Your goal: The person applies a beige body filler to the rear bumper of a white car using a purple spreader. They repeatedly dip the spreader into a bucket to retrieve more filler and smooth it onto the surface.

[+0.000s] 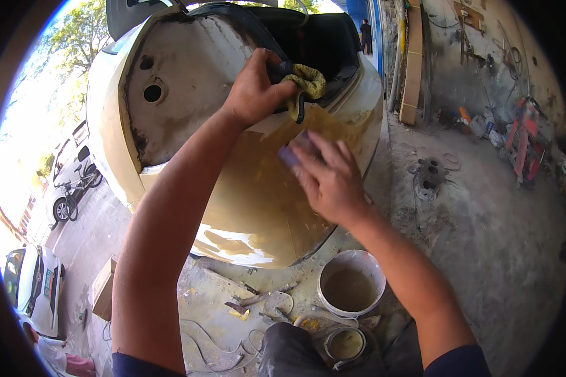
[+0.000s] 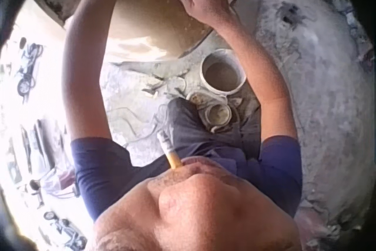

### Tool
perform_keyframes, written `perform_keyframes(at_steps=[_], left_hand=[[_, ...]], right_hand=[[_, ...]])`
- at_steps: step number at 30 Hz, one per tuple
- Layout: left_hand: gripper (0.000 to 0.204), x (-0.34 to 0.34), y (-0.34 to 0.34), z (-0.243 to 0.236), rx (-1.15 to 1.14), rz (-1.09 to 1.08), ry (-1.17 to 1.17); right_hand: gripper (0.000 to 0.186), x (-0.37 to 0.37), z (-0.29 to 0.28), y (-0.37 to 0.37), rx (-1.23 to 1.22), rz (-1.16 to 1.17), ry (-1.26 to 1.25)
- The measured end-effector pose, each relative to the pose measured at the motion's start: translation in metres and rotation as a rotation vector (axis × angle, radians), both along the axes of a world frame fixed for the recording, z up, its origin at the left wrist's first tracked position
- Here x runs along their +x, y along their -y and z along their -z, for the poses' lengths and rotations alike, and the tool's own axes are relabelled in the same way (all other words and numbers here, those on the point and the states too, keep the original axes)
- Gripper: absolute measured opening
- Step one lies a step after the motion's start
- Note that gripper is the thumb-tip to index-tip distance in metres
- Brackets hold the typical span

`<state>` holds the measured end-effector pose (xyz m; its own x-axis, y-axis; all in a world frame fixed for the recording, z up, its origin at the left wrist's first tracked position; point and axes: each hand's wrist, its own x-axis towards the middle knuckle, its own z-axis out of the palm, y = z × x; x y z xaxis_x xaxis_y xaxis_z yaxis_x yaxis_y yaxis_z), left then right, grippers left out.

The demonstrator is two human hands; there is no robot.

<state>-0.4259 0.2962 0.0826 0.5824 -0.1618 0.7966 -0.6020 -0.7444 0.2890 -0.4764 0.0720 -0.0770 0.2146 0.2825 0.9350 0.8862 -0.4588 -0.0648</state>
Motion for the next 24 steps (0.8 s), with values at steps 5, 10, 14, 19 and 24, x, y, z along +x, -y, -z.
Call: perform_keyframes(at_steps=[5,10,14,19,24], left_hand=[[0.071,0.006,0.013,-0.002,-0.02,0.038,-0.026],[0.073,0.006,-0.001,-0.003,0.028,-0.04,-0.013],[0.074,0.009,0.014,-0.003,0.018,-0.01,-0.039],[0.07,0.003,-0.002,-0.003,0.073,-0.053,-0.056],[0.071,0.004,0.023,-0.003,0.003,0.018,-0.146]], right_hand=[[0.038,0.071,-0.02,0.017,0.063,0.267,-0.083],[0.041,0.007,0.001,0.004,-0.002,0.014,-0.013],[0.04,0.083,-0.019,0.026,0.058,0.345,-0.237],[0.037,-0.014,0.002,-0.016,0.033,-0.003,-0.028],[0.034,0.08,-0.013,0.03,0.092,0.357,-0.167]])
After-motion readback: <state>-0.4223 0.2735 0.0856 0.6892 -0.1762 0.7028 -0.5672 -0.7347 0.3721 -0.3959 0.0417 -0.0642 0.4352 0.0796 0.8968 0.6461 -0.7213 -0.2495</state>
